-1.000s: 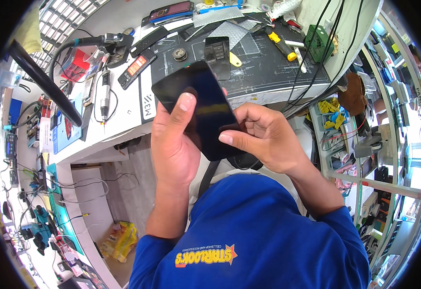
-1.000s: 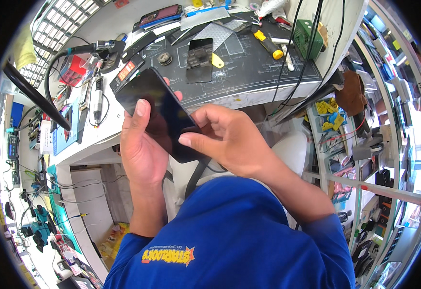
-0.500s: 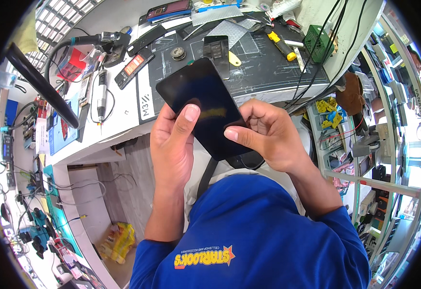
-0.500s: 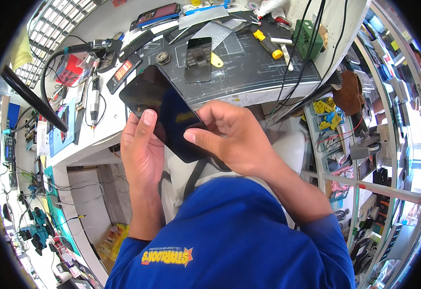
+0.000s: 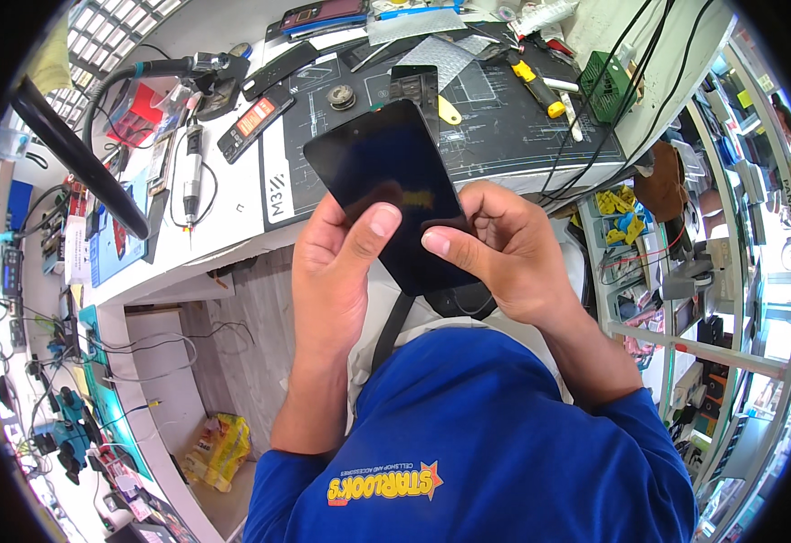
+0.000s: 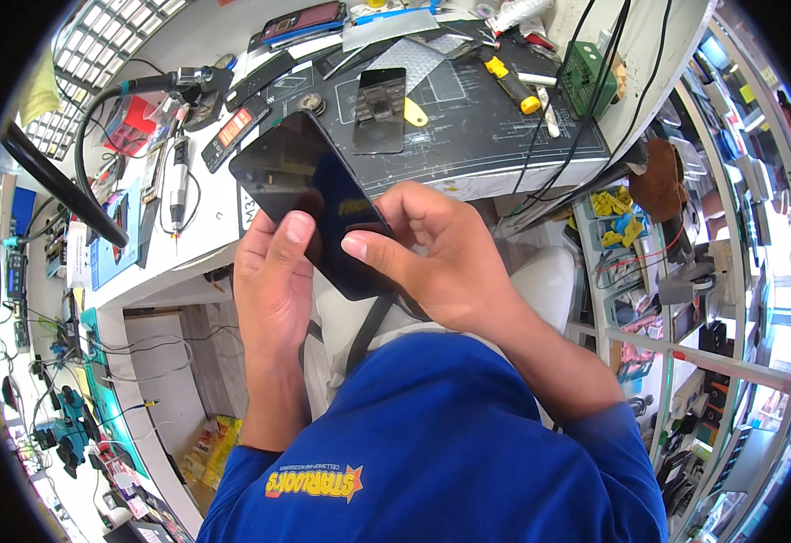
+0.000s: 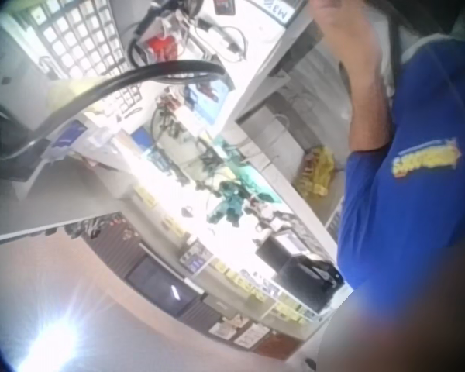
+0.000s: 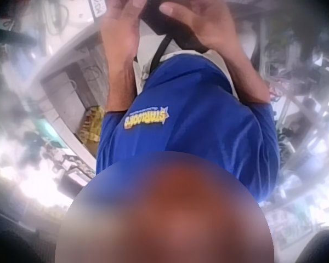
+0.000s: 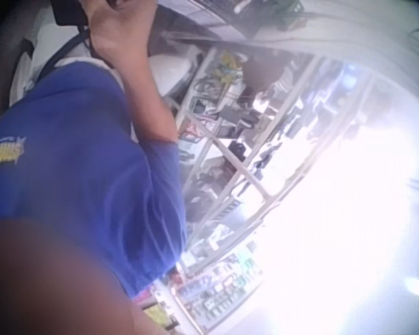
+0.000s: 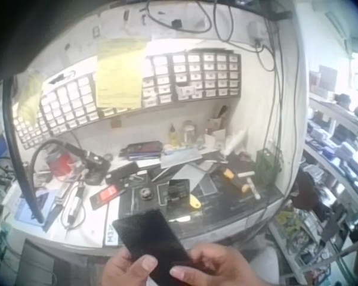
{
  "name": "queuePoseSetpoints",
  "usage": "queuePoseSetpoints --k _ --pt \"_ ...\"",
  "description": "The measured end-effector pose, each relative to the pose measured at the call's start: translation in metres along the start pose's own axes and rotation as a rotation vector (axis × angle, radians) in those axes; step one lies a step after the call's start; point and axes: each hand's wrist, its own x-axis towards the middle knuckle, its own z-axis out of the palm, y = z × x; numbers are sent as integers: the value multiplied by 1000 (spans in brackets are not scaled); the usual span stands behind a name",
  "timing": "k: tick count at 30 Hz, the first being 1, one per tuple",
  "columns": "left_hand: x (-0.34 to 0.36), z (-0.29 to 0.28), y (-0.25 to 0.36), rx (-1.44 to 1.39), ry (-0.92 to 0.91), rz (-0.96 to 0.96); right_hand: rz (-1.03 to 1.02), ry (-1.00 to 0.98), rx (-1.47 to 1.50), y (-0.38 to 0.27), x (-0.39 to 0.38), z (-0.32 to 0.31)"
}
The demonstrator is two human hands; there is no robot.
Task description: The person disassembles a smartphone by prying open the back cover, removing the battery, and detaching internal components. They then reassemble the device by reconnecting cables, replacing the battery, and snapping the back cover into place.
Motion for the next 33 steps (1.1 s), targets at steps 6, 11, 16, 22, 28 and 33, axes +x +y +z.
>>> queuePoseSetpoints --k 6,11,16,22,28,33 --pt "-1 -7 -5 -15 -37 -7 -65 10 -72 6 2 0" --pt "1 -11 -8 -51 -61 8 -87 23 -122 -1 2 2" --pt "7 -9 -20 -119 -151 37 -551 99 -654 -4 12 7" --pt "4 -20 -37 -394 -243 130 -770 32 -784 2 17 15" --pt "16 -32 -38 -400 -366 201 -904 71 -757 8 22 24" --pt "15 -16 -32 -221 -190 211 -941 112 -801 12 37 20"
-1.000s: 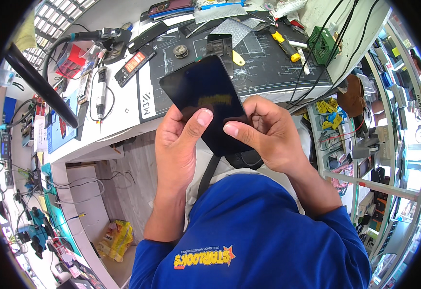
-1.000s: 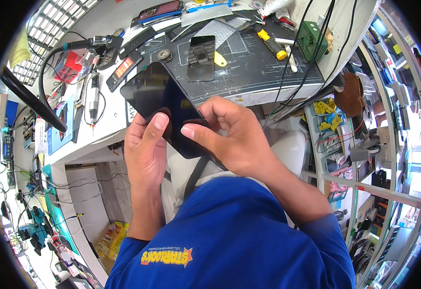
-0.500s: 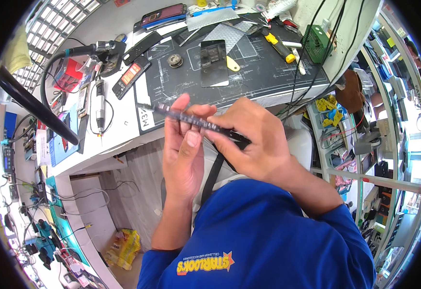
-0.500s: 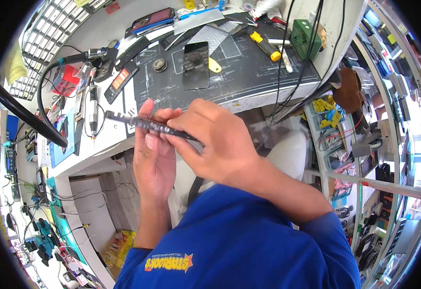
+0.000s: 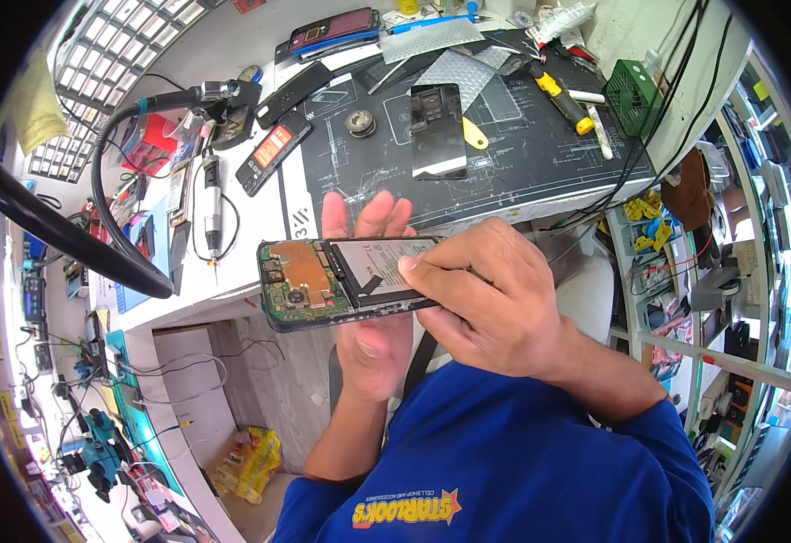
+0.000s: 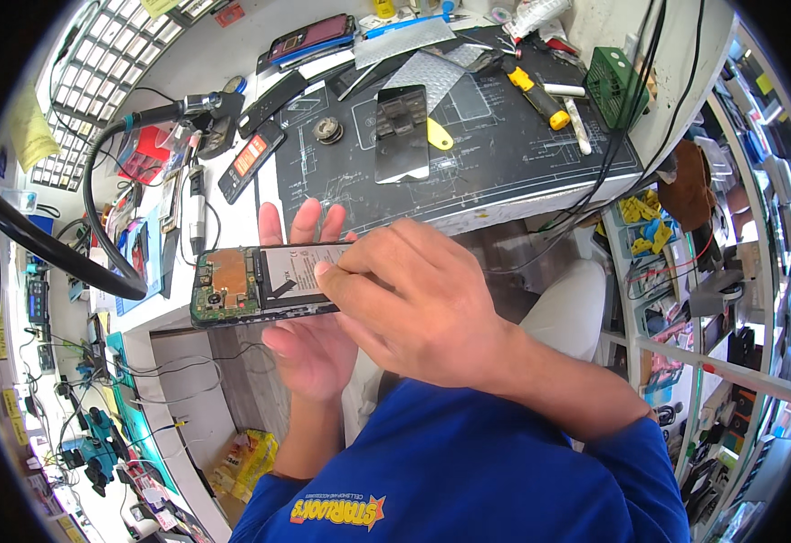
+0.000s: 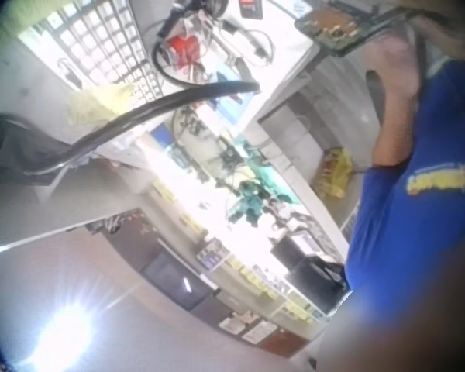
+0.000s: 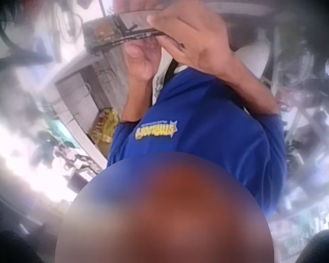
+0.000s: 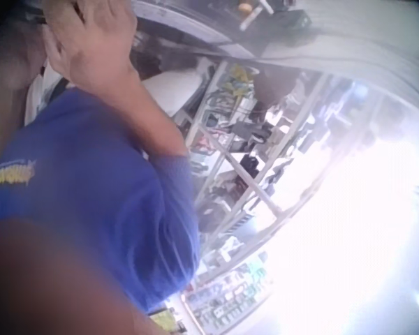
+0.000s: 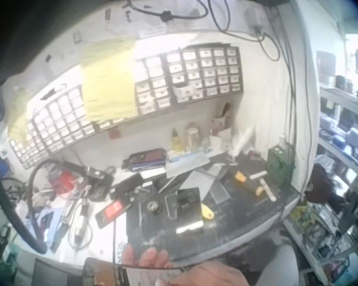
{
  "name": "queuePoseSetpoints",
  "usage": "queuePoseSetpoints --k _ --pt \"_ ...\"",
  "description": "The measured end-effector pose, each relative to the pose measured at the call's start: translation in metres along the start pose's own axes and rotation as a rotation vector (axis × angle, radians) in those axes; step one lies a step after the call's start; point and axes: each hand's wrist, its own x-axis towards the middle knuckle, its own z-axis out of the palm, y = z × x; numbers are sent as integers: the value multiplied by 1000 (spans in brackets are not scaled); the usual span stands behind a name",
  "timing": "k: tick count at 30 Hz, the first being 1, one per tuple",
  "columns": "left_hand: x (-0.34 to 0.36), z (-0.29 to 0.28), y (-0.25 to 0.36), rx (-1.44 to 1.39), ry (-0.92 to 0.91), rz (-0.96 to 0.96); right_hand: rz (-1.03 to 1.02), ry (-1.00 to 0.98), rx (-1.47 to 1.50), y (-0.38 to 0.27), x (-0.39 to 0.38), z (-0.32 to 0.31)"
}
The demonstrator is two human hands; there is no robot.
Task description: The person disassembles a smartphone by prying open the back cover, removing the battery, and detaching internal components. They then reassemble the device by reconnecting cables, replacing the battery, and snapping the back cover into place.
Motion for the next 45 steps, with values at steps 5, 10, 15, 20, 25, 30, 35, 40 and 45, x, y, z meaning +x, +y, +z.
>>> queuePoseSetpoints --k 5,10,15,20,25,30,35,40,45 --pt "5 23 0 282 97 7 -11 -16 1 3 -2 10" --pt "6 32 4 333 203 -53 -4 44 18 5 -5 20" --pt "6 20 -1 348 65 18 122 11 114 2 -7 8" --pt "5 8 5 276 63 -11 473 -4 537 2 -5 0" --pt "12 1 23 225 46 -285 1121 -126 1171 8 -9 -14" --pt "18 6 6 -311 -136 -321 1216 -147 1192 -1 -20 -17" --pt "11 9 -3 -437 -48 -317 1178 -79 1136 -12 -28 -12" --pt "9 10 -4 -437 -17 -311 1119 -155 967 -12 -30 -20" --pt "6 11 -1 -404 40 -312 1029 -241 533 2 -20 -50"
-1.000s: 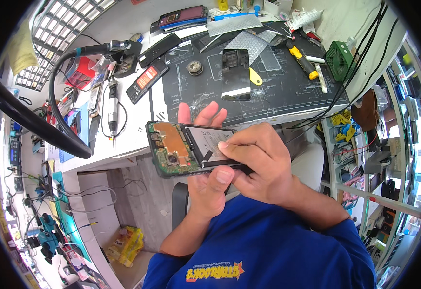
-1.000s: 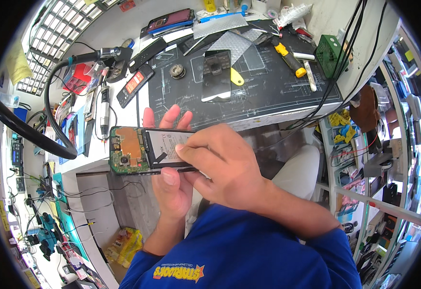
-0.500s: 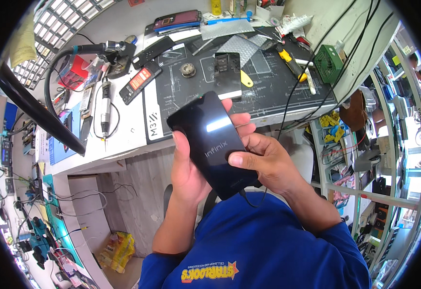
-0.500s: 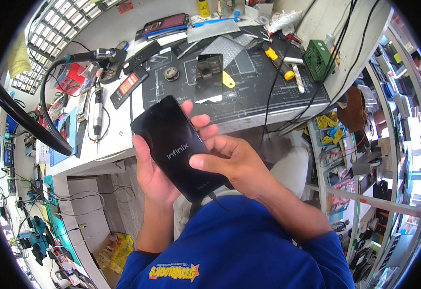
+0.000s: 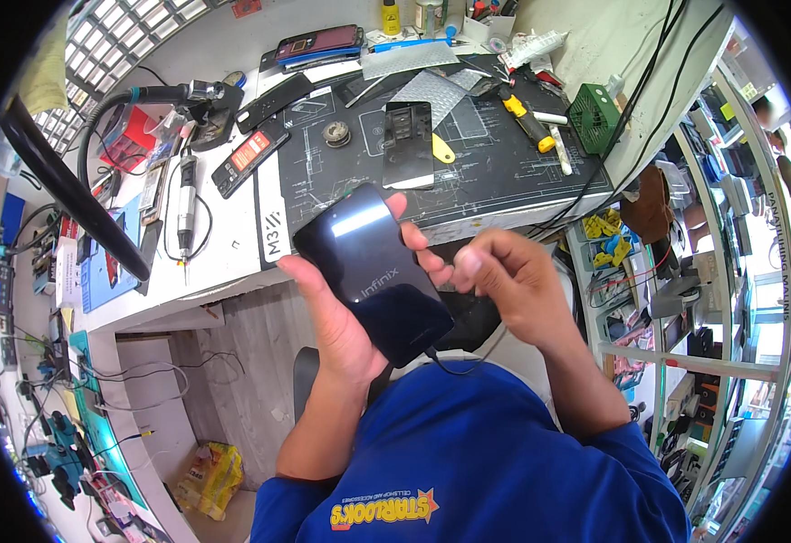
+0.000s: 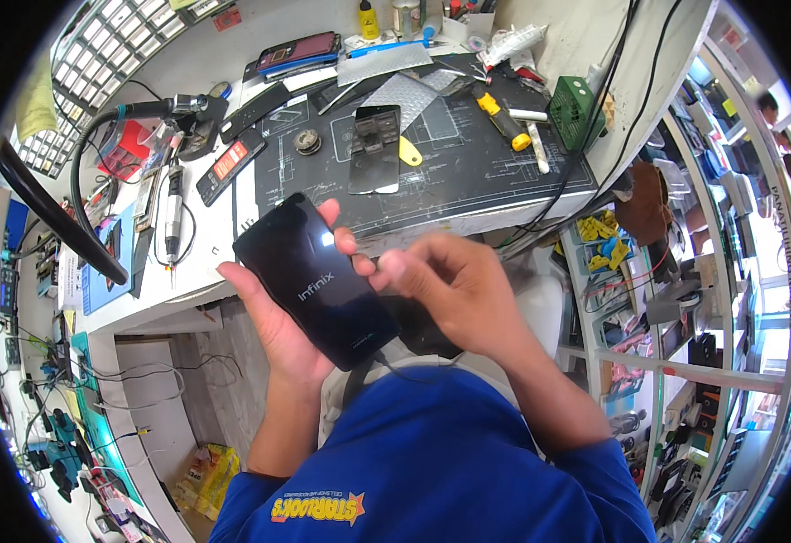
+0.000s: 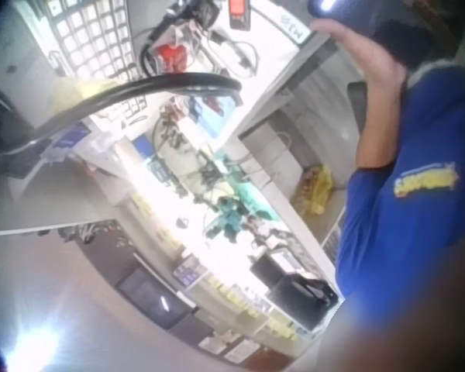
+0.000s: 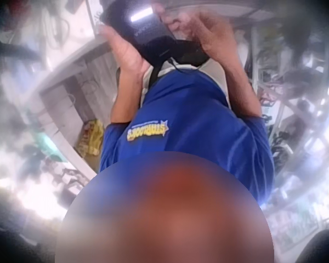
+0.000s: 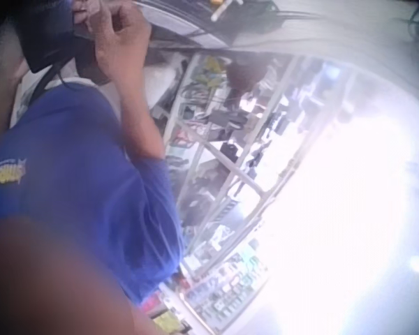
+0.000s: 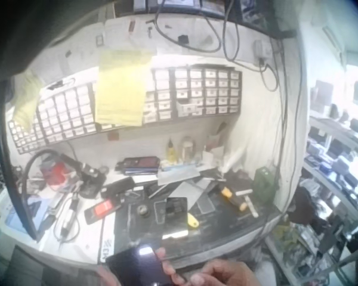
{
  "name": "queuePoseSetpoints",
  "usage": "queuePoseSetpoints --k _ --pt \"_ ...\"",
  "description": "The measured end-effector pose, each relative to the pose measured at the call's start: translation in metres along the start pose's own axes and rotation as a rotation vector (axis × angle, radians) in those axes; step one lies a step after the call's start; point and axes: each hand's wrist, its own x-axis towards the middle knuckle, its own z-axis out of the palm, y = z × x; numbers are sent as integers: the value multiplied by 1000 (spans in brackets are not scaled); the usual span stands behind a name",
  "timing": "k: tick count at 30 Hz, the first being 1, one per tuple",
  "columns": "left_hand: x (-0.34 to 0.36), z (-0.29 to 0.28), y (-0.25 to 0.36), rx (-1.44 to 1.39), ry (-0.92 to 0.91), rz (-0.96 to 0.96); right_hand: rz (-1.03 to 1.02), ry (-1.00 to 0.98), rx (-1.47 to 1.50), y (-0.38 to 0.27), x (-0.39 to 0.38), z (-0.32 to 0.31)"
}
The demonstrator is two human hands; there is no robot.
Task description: The person disassembles a smartphone by prying open the back cover, removing the battery, and detaching internal components. They then reassemble the device by reconnecting cables, replacing the battery, and snapping the back cover into place.
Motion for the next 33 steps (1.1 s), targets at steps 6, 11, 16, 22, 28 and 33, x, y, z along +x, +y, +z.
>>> queuePoseSetpoints --k 6,11,16,22,28,33 --pt "-11 10 -9 15 -55 -130 -375 -29 21 -29 2 -11" --pt "-14 16 -22 -35 -49 -109 -629 50 -418 -47 9 -12" --pt "-12 15 -25 91 -18 -135 -806 66 -638 -56 17 -13" --pt "-13 16 -28 38 44 -167 -800 33 -667 -60 26 -13" --pt "-9 1 -32 -221 -78 -167 -788 0 -677 -61 32 -15" --pt "-7 -8 -33 -200 -96 -146 -757 -27 -730 -61 36 -14"
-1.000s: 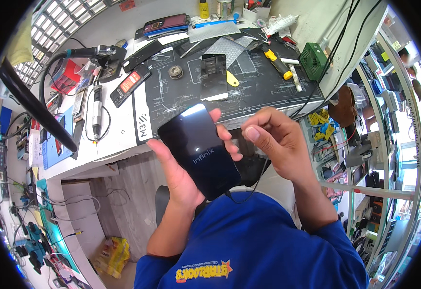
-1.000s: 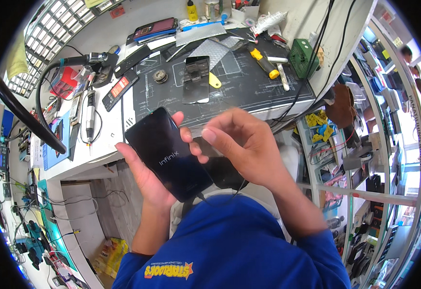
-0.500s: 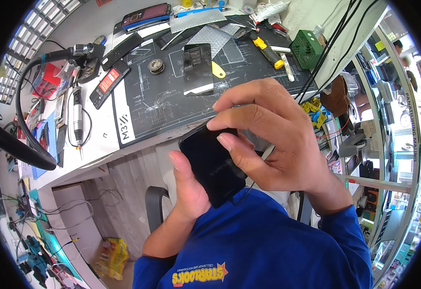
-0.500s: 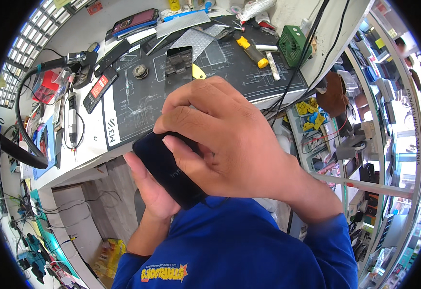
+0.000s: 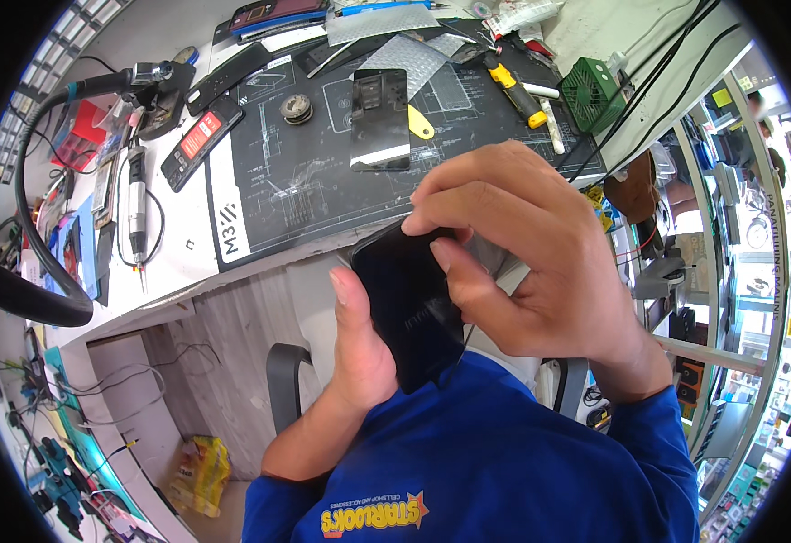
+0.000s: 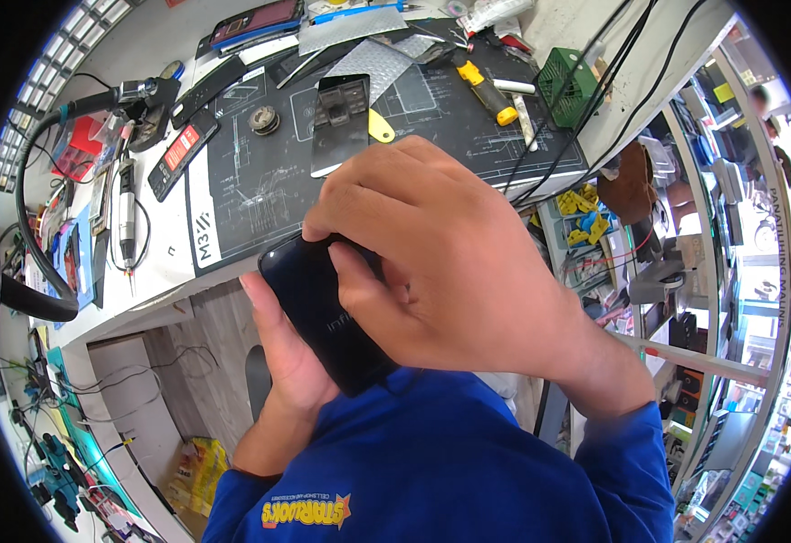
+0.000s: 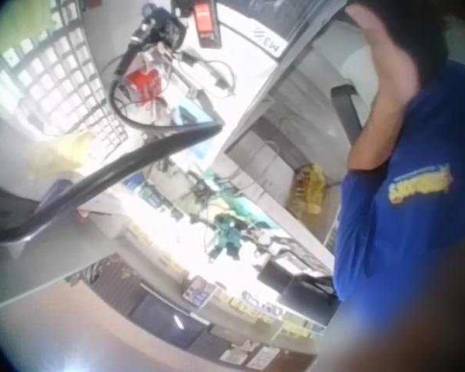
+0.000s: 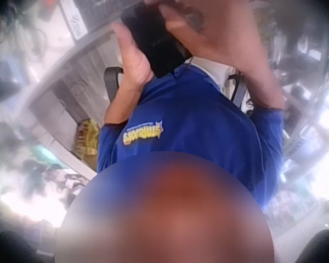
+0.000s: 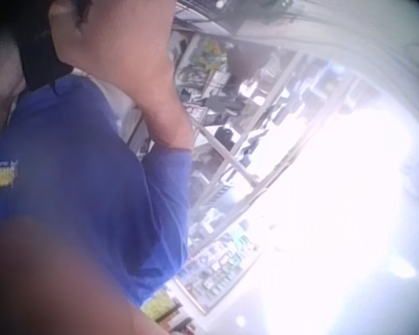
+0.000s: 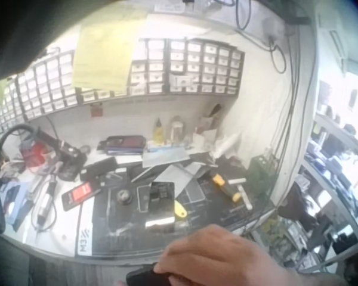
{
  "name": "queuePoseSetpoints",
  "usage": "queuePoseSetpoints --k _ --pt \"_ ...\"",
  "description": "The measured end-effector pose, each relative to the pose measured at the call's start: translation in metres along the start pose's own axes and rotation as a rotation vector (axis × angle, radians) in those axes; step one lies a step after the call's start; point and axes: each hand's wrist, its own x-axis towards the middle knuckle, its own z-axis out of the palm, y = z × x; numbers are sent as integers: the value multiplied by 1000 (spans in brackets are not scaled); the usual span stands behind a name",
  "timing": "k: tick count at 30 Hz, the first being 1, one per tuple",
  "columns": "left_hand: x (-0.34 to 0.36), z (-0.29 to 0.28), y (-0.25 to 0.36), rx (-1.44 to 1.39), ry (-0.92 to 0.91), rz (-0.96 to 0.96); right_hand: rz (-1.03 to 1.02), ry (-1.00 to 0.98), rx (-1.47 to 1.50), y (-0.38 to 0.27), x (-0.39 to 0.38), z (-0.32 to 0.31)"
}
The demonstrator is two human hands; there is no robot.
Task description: The person disassembles a smartphone by prying open the back cover, removing the battery, and detaching internal components. They then reassemble the device by reconnecting cables, replacing the battery, and snapping the back cover into place.
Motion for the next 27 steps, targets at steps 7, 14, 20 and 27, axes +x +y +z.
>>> queuePoseSetpoints --k 7,14,20,27 --pt "-1 6 3 160 126 -67 105 -91 39 -1 2 7" --pt "-6 12 5 296 238 -139 76 -119 -1 2 5 9" --pt "-8 9 4 209 244 -132 122 -125 32 0 5 11" --pt "-8 8 4 266 272 -144 133 -136 4 -2 8 9"
